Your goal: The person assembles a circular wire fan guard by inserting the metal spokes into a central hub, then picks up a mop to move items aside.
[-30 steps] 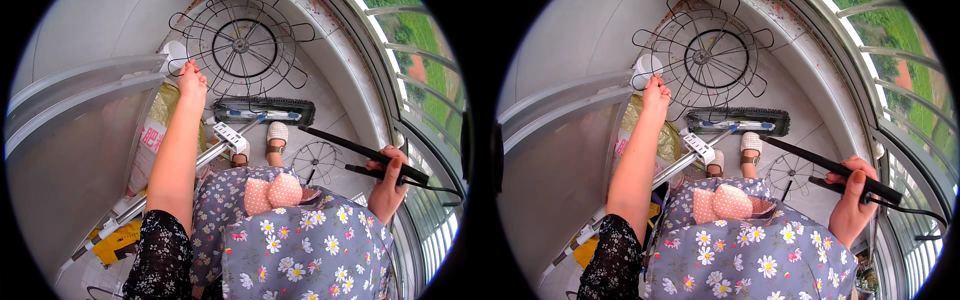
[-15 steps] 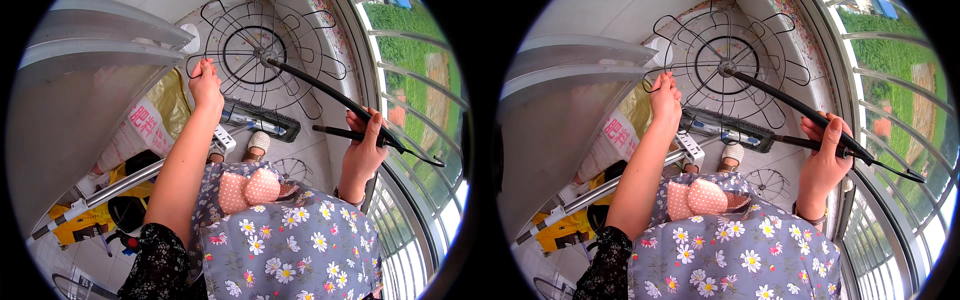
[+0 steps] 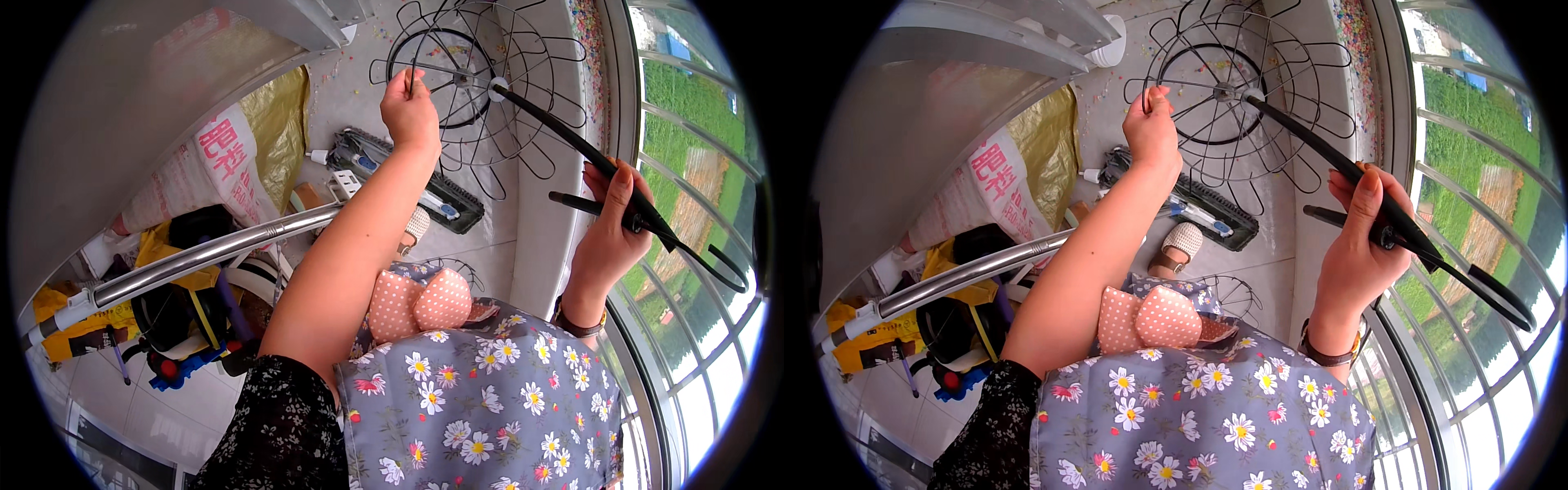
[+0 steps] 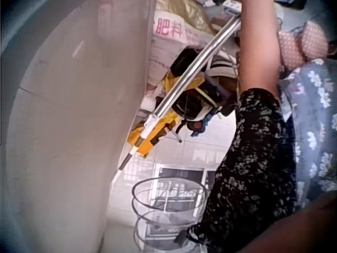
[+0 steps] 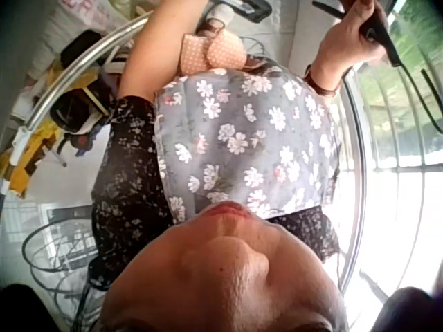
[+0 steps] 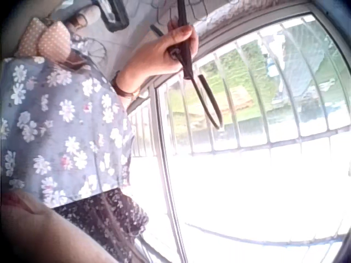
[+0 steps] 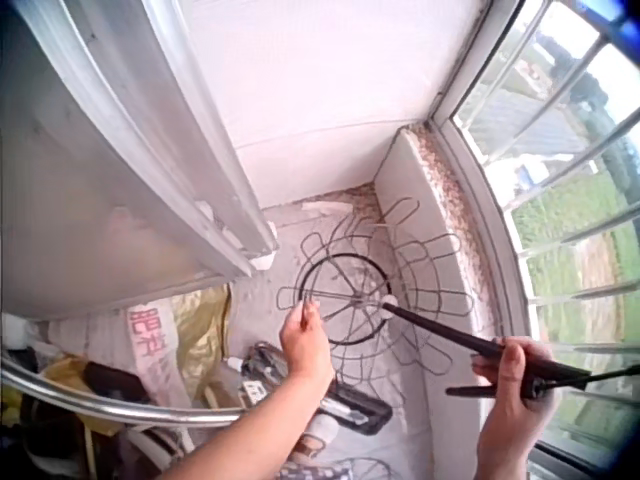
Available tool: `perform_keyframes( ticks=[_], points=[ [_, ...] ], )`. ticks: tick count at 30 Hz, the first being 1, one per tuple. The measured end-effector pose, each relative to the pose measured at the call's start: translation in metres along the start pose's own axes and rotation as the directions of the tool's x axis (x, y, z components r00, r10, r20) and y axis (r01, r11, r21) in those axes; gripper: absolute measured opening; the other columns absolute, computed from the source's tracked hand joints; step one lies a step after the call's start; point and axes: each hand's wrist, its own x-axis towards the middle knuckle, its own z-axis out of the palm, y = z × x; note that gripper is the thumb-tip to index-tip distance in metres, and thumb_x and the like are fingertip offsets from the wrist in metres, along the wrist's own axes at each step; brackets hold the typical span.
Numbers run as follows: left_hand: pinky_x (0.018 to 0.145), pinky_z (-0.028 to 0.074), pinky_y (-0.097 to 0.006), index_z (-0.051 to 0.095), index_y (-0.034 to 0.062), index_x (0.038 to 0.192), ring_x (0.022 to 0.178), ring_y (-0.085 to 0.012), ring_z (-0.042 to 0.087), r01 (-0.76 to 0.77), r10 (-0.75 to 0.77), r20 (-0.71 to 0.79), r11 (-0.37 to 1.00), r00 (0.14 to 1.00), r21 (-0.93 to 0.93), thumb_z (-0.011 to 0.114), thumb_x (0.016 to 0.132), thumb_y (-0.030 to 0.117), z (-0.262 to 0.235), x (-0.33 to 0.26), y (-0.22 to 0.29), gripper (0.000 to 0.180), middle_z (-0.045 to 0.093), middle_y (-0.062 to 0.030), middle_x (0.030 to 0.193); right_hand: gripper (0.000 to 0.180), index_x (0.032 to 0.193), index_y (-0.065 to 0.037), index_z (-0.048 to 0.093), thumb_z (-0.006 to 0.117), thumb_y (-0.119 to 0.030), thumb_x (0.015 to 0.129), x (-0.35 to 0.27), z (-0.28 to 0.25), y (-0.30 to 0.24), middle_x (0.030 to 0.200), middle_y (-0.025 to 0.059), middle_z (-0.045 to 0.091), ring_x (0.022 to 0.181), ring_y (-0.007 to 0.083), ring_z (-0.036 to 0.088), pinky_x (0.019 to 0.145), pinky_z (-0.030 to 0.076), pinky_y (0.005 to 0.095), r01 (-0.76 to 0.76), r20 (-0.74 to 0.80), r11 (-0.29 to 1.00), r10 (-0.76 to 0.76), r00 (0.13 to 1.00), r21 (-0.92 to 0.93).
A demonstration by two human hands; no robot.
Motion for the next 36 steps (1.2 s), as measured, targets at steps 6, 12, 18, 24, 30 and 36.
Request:
perform_keyframes(
  ticks=[6,12,18,24,30,36],
  points=[
    [0.053,0.031,-0.019,0.057,0.0042,0.089,0.061,-0.0046,0.038,0.059,-0.059,0.012,0.997,0.998,-0.052,0.048,0.088,0.012,-0.001,0.0,-0.012,0.012,0.045,0.0039,0.068,0.032,0.095,0.008,0.052,0.05,-0.023,0.089,0.017,-0.019,-0.009,0.082,0.0145,0.059,0.07,0.0196,0.063,0.06,0.054,0.0263,-0.097,-0.106,0.995,0.1,0.989,0.03],
    [0.047,0.026,-0.018,0.056,0.0068,0.09,0.055,-0.0035,0.031,0.17,-0.158,0.08,0.966,0.984,-0.192,0.048,0.09,0.019,0.002,-0.023,-0.022,0.015,0.041,0.0043,0.068,0.035,0.09,0.006,0.05,0.052,-0.029,0.087,0.036,-0.061,0.013,0.075,0.0124,0.057,0.059,0.0163,0.06,0.045,0.05,0.0229,-0.217,-0.198,0.962,0.248,0.948,0.163],
    [0.049,0.024,-0.019,0.056,0.0053,0.094,0.053,-0.0032,0.027,0.206,-0.181,0.122,0.947,0.976,-0.247,0.049,0.09,0.022,0.004,-0.03,-0.032,0.018,0.042,0.0038,0.071,0.035,0.086,0.003,0.049,0.05,-0.031,0.088,0.052,-0.084,0.029,0.075,0.0113,0.056,0.058,0.0151,0.058,0.042,0.044,0.0223,-0.351,-0.124,0.885,0.402,0.907,0.306],
    [0.048,0.023,-0.019,0.056,0.0043,0.094,0.051,-0.0025,0.024,0.242,-0.226,0.095,0.941,0.97,-0.238,0.05,0.089,0.02,0.009,-0.041,-0.041,0.018,0.044,0.0038,0.07,0.027,0.089,-0.001,0.05,0.05,-0.028,0.089,0.068,-0.108,0.038,0.08,0.0117,0.058,0.062,0.0142,0.057,0.041,0.043,0.0228,-0.516,0.091,0.748,0.53,0.843,0.417],
    [0.048,0.023,-0.018,0.055,0.0053,0.094,0.051,-0.0024,0.026,0.277,-0.235,0.191,0.931,0.953,-0.239,0.049,0.09,0.019,0.007,-0.043,-0.039,0.016,0.043,0.0048,0.07,0.02,0.09,-0.004,0.051,0.057,-0.023,0.085,0.066,-0.109,0.029,0.08,0.0094,0.06,0.06,0.0091,0.052,0.04,0.038,0.0181,-0.447,0.191,0.85,0.407,0.893,0.278],
    [0.049,0.024,-0.018,0.055,0.0058,0.093,0.051,-0.0024,0.027,0.312,-0.25,0.248,0.916,0.936,-0.253,0.049,0.09,0.019,0.017,-0.042,-0.035,0.015,0.044,0.0042,0.07,0.043,0.118,-0.005,0.046,0.053,-0.033,0.086,0.068,-0.104,0.019,0.065,0.0003,0.056,0.045,-0.0007,0.038,0.04,0.028,0.0139,-0.214,0.433,0.974,0.227,0.872,-0.08]
  ],
)
